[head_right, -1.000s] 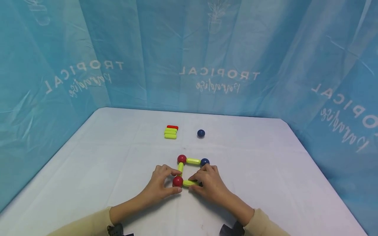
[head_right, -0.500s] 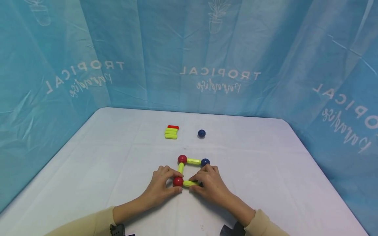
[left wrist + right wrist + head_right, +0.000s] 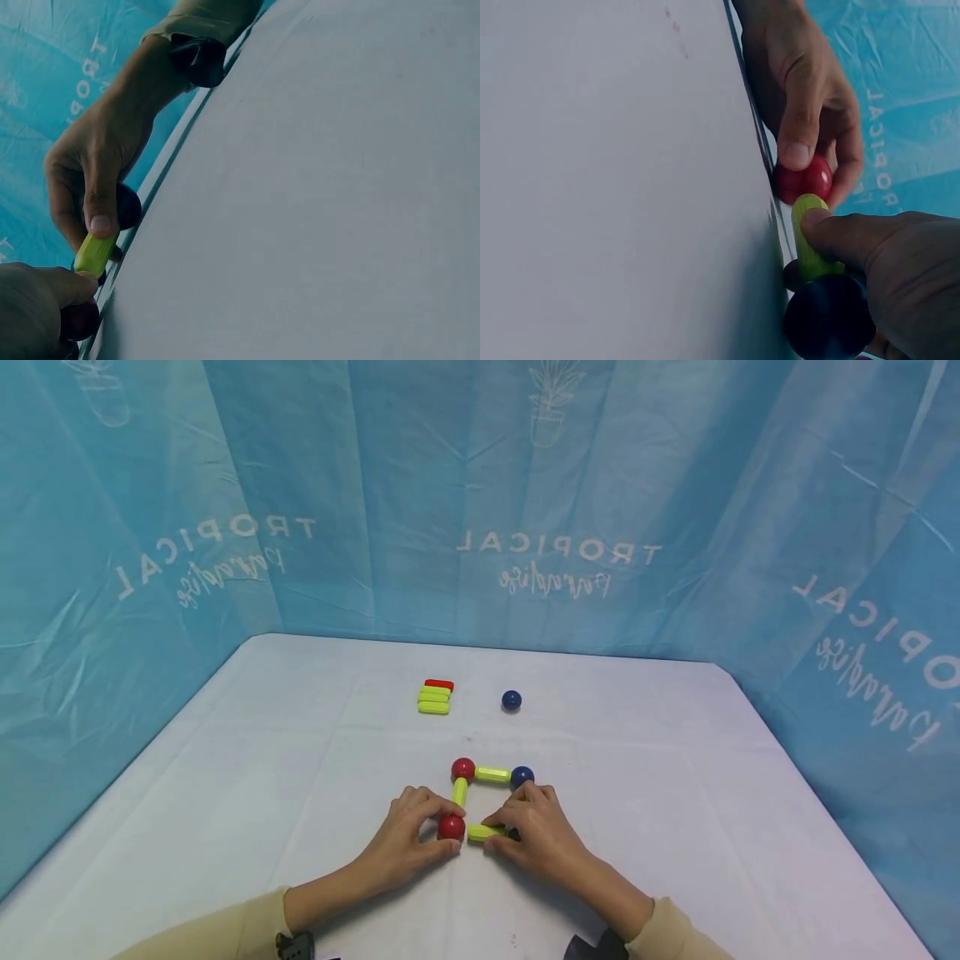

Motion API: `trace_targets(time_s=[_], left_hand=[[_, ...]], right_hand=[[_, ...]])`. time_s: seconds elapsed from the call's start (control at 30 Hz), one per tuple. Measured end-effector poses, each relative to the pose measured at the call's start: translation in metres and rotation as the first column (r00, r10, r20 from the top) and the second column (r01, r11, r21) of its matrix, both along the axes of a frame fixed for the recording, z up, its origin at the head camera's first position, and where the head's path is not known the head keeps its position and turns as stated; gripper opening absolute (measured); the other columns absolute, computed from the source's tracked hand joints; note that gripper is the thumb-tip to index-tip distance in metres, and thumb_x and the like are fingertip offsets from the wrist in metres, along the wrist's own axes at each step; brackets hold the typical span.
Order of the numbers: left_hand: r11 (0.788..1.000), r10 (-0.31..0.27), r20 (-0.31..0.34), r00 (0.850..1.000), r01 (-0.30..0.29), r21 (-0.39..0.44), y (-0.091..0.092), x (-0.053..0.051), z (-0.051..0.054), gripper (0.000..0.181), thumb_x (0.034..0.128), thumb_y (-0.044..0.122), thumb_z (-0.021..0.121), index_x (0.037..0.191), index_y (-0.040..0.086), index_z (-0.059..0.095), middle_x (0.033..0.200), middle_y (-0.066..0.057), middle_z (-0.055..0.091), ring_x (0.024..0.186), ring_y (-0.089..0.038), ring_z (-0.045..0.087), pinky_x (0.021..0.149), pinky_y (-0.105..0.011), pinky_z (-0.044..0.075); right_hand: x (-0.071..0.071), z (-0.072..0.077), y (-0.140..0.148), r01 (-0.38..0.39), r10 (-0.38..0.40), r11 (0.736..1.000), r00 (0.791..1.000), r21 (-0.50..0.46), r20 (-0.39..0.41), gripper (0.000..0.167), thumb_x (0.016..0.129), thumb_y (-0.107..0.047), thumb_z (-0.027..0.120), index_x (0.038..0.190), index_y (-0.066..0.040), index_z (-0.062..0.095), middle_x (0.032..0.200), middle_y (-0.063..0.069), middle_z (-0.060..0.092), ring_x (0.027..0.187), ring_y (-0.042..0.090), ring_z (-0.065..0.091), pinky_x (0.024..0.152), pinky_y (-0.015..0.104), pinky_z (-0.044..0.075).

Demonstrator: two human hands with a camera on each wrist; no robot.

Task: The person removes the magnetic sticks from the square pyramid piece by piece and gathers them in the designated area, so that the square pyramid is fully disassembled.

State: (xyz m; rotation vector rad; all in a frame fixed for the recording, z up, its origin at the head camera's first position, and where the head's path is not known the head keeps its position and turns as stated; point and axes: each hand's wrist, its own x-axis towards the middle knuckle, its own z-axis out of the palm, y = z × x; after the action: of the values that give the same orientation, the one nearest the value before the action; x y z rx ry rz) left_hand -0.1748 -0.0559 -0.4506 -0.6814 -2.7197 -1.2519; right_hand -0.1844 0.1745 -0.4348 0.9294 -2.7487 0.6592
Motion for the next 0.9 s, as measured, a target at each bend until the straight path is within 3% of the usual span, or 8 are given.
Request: trace_targets(time_s=[0.23,0.4,0.53,0.7,0.9], left_hand=[[0.999,0.031,-0.021,0.999,-0.031,-0.013,-0.003,-0.001,-0.001,0.041,0.0733,0.02,0.079,0.111,0.023,0.062,0.097,0.006,0.056,0.094,-0.009,0.041,0.084,-0.035,0.032],[0.989,0.131,-0.043,0.99,-0.134,-0.059,0.001,0.001,-0.002,0.058,0.0676,0.035,0.083,0.115,0.019,0.053,0.094,0.006,0.054,0.09,-0.008,0.039,0.083,-0.033,0.032],[0.978,0.178,-0.071,0.981,-0.184,-0.094,0.003,0.002,-0.004,0.058,0.0658,0.041,0.083,0.111,0.017,0.055,0.091,0.006,0.054,0.088,-0.008,0.038,0.083,-0.034,0.031],[0.977,0.178,-0.097,0.979,-0.188,-0.101,0.002,0.002,-0.004,0.051,0.0686,0.033,0.082,0.111,0.015,0.06,0.093,0.005,0.06,0.09,-0.009,0.041,0.083,-0.035,0.031],[0.989,0.134,-0.012,0.991,-0.134,-0.064,-0.011,-0.004,-0.001,0.043,0.0729,0.022,0.078,0.113,0.016,0.065,0.095,0.006,0.061,0.092,-0.01,0.041,0.082,-0.034,0.029]], right_hand=[[0.001,-0.001,0.01,-0.008,0.01,0.999,0.998,0.035,-0.055,0.028,0.075,-0.034,0.077,0.101,-0.025,0.072,0.091,-0.017,0.064,0.103,0.006,0.044,0.09,0.037,0.036],[0.004,0.0,0.012,0.034,-0.025,0.997,0.993,0.076,-0.112,0.031,0.071,-0.033,0.081,0.1,-0.024,0.072,0.094,-0.014,0.069,0.11,0.013,0.046,0.09,0.04,0.038],[0.005,0.0,0.014,0.04,-0.029,0.996,0.992,0.085,-0.124,0.029,0.071,-0.032,0.081,0.098,-0.025,0.073,0.094,-0.012,0.071,0.11,0.015,0.045,0.089,0.042,0.039],[0.006,-0.002,0.02,0.001,0.008,0.998,0.991,0.066,-0.135,0.026,0.072,-0.029,0.081,0.097,-0.026,0.073,0.09,-0.017,0.069,0.109,0.015,0.045,0.087,0.042,0.039],[0.008,-0.002,0.037,-0.05,0.055,0.997,0.993,0.056,-0.103,0.025,0.075,-0.03,0.078,0.099,-0.032,0.071,0.098,-0.019,0.065,0.115,0.014,0.043,0.088,0.042,0.039]])
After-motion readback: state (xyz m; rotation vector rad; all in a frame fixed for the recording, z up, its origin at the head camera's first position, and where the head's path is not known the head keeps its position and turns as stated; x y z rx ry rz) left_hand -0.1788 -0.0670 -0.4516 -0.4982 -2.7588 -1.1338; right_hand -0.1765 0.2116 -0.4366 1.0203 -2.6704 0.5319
